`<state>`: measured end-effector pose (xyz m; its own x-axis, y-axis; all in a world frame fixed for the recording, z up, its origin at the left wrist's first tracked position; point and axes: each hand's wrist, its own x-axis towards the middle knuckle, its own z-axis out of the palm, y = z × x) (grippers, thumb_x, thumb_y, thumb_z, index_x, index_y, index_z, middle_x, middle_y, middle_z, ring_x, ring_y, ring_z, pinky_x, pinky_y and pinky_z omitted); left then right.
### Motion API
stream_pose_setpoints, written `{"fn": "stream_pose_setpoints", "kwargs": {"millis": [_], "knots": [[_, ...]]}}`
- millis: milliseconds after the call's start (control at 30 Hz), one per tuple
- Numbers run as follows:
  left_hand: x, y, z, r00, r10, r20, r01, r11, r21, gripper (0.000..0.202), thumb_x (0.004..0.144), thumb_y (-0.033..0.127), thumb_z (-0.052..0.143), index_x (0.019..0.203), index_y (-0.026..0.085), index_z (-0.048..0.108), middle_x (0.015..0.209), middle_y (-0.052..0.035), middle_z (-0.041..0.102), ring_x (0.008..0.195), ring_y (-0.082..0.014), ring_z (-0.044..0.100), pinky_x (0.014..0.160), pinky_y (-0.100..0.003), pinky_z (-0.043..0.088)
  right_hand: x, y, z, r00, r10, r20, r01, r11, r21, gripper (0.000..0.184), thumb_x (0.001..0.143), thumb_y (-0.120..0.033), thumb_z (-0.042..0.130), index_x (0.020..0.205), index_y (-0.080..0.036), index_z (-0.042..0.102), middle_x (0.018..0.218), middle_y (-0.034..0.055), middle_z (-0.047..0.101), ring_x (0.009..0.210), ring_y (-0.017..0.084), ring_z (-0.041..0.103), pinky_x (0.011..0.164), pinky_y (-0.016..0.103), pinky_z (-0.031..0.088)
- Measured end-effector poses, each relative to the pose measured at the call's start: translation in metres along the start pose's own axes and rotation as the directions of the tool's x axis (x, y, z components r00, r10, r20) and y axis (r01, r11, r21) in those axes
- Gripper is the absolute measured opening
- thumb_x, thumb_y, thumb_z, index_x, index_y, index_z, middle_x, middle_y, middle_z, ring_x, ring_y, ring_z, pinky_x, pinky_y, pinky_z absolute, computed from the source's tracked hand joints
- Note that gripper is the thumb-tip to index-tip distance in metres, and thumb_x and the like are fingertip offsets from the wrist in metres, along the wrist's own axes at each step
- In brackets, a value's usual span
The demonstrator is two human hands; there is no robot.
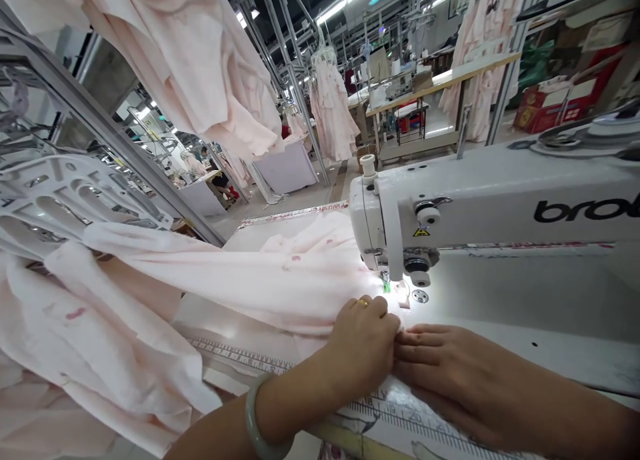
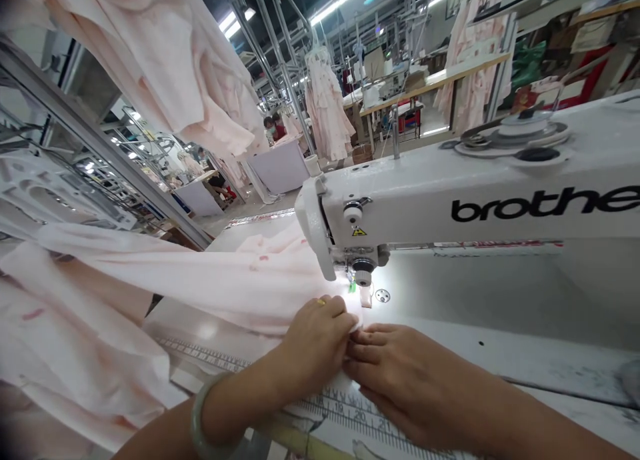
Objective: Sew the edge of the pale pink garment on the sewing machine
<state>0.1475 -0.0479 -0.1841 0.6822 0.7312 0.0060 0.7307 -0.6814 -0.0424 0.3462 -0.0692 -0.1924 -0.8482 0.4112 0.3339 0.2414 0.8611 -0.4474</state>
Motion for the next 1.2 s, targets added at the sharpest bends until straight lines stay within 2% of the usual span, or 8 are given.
{"fn": "stream_pose_setpoints", "kwargs": {"millis": [200, 300, 500, 733, 867, 1000, 1100, 1200], "knots": [[0.006, -0.012, -0.003, 0.999, -0.013, 0.042, 0.012, 1.000, 0.014, 0.018, 0.104, 0.014, 0.057, 0.118, 0.017, 0.067, 0.117, -0.0101, 0.069, 0.108, -0.0277, 0.064, 0.093, -0.041, 0.053, -0.009, 0.012, 0.003, 0.986, -0.067, -0.154, 0.029, 0.970, -0.240, 0.033, 0.110, -0.018, 0.050, 0.132, -0.014, 0.073, 0.128, 0.0146, 0.079, 0.122, 0.026, 0.076, 0.108, 0.039, 0.062], [0.002, -0.016, -0.002, 1.000, -0.001, 0.017, 0.001, 1.000, -0.001, 0.028, 0.101, 0.012, 0.058, 0.129, 0.015, 0.063, 0.119, -0.0098, 0.070, 0.110, -0.0280, 0.063, 0.095, -0.042, 0.053, -0.011, 0.016, 0.003, 0.983, -0.098, -0.156, 0.043, 0.945, -0.323, 0.039, 0.111, -0.018, 0.049, 0.143, -0.011, 0.070, 0.138, 0.0164, 0.076, 0.127, 0.025, 0.074, 0.110, 0.038, 0.062], [0.001, -0.022, 0.005, 0.999, 0.036, -0.013, -0.035, 0.999, 0.024, 0.006, 0.103, 0.014, 0.062, 0.106, 0.017, 0.067, 0.107, -0.0072, 0.072, 0.105, -0.0268, 0.065, 0.094, -0.042, 0.054, -0.015, 0.021, 0.009, 0.978, -0.095, -0.185, 0.031, 0.946, -0.323, 0.046, 0.109, -0.022, 0.056, 0.154, -0.016, 0.064, 0.144, 0.0138, 0.073, 0.129, 0.027, 0.073, 0.112, 0.041, 0.062], [0.006, -0.035, 0.011, 0.987, 0.073, -0.141, -0.063, 0.995, 0.077, 0.016, 0.101, 0.012, 0.061, 0.116, 0.017, 0.065, 0.116, -0.0095, 0.070, 0.102, -0.0271, 0.066, 0.088, -0.041, 0.055, -0.021, 0.031, 0.011, 0.981, -0.062, -0.185, -0.003, 0.943, -0.332, 0.043, 0.107, -0.032, 0.064, 0.148, -0.020, 0.070, 0.152, 0.0120, 0.067, 0.134, 0.033, 0.070, 0.108, 0.048, 0.065], [-0.003, -0.040, 0.013, 0.938, 0.173, -0.301, -0.126, 0.977, 0.171, 0.014, 0.102, 0.008, 0.054, 0.098, 0.018, 0.064, 0.097, -0.0078, 0.068, 0.085, -0.0240, 0.063, 0.079, -0.037, 0.051, -0.017, 0.030, 0.006, 0.989, -0.047, -0.143, 0.005, 0.960, -0.281, 0.041, 0.106, -0.031, 0.066, 0.146, -0.020, 0.071, 0.152, 0.0138, 0.067, 0.136, 0.034, 0.069, 0.111, 0.050, 0.063], [-0.004, -0.039, 0.007, 0.876, 0.296, -0.380, -0.228, 0.950, 0.214, 0.019, 0.104, 0.014, 0.054, 0.089, 0.018, 0.064, 0.096, -0.0078, 0.070, 0.091, -0.0236, 0.064, 0.085, -0.038, 0.048, -0.009, 0.023, 0.001, 0.994, -0.036, -0.100, 0.019, 0.987, -0.161, 0.030, 0.111, -0.027, 0.058, 0.135, -0.020, 0.075, 0.139, 0.0129, 0.076, 0.131, 0.029, 0.072, 0.114, 0.045, 0.060], [0.001, -0.036, 0.004, 0.913, 0.303, -0.275, -0.265, 0.950, 0.165, 0.016, 0.103, 0.020, 0.060, 0.088, 0.019, 0.065, 0.089, -0.0053, 0.070, 0.087, -0.0228, 0.065, 0.083, -0.039, 0.047, -0.005, 0.018, -0.001, 0.999, 0.005, -0.033, -0.007, 0.998, -0.067, 0.028, 0.113, -0.025, 0.052, 0.127, -0.021, 0.075, 0.128, 0.0093, 0.078, 0.121, 0.024, 0.074, 0.111, 0.040, 0.060], [0.003, -0.036, 0.007, 0.951, 0.216, -0.223, -0.217, 0.976, 0.022, 0.005, 0.098, 0.020, 0.064, 0.093, 0.018, 0.067, 0.090, -0.0044, 0.073, 0.085, -0.0223, 0.066, 0.081, -0.038, 0.048, -0.011, 0.022, -0.002, 0.994, -0.013, -0.104, 0.007, 0.998, -0.058, 0.027, 0.112, -0.024, 0.054, 0.127, -0.021, 0.077, 0.126, 0.0088, 0.080, 0.121, 0.024, 0.075, 0.112, 0.038, 0.060]]}}
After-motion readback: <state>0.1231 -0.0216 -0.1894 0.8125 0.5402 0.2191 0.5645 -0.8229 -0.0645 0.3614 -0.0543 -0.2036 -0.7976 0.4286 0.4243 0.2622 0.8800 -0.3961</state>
